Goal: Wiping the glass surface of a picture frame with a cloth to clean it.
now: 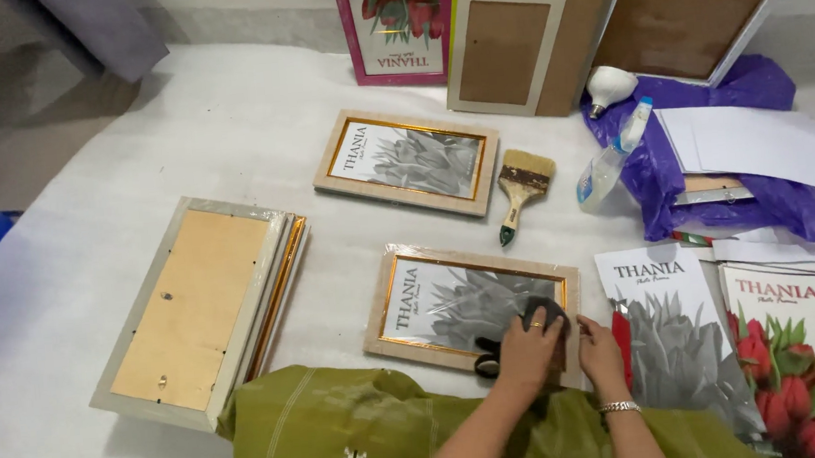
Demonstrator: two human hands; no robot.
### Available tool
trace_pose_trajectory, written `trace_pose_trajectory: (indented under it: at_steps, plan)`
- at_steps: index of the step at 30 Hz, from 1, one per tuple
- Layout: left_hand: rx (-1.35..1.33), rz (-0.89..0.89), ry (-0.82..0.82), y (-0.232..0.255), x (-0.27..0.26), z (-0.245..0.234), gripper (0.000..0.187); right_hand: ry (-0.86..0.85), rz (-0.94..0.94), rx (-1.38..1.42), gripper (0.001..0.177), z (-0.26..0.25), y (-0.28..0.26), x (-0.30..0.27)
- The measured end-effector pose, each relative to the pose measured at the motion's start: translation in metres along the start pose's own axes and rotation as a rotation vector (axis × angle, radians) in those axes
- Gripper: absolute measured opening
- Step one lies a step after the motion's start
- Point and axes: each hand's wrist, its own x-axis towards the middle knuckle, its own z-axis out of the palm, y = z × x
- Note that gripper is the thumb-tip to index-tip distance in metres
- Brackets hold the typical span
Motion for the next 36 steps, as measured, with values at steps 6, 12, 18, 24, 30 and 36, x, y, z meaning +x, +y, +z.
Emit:
trace_pose_trajectory:
  at_steps: [6, 12, 18, 24, 30, 36]
  plan:
    - [0.112, -0.447, -0.202, -0.122, -0.004, -0.107, 0.06, -0.118, 0.188, 0.055, 0.048, -0.027, -0.053, -0.024]
    - [0.189, -0.724, -0.237, -0.143, -0.011, -0.113, 0.07, -0.09, 0.147, 0.018, 0.05, -0.026, -0.058, -0.025]
    - [0.027, -0.269, -0.151, -0.002, -0.014, -0.043, 0.06, -0.045, 0.056, 0.089, 0.048, -0.019, -0.044, -0.022]
    - [-0.008, -0.047, -0.087, -0.004, -0.025, -0.024, 0.036, -0.029, 0.104, 0.153, 0.045, -0.014, -0.024, -0.011]
    - [-0.007, -0.621, -0.24, -0.139, -0.027, -0.129, 0.025, -0.071, 0.084, 0.211, 0.049, -0.021, -0.04, -0.019]
    - [0.15, -0.581, -0.108, -0.16, -0.044, -0.098, 0.019, -0.022, 0.007, 0.11, 0.051, 0.004, 0.001, 0.003]
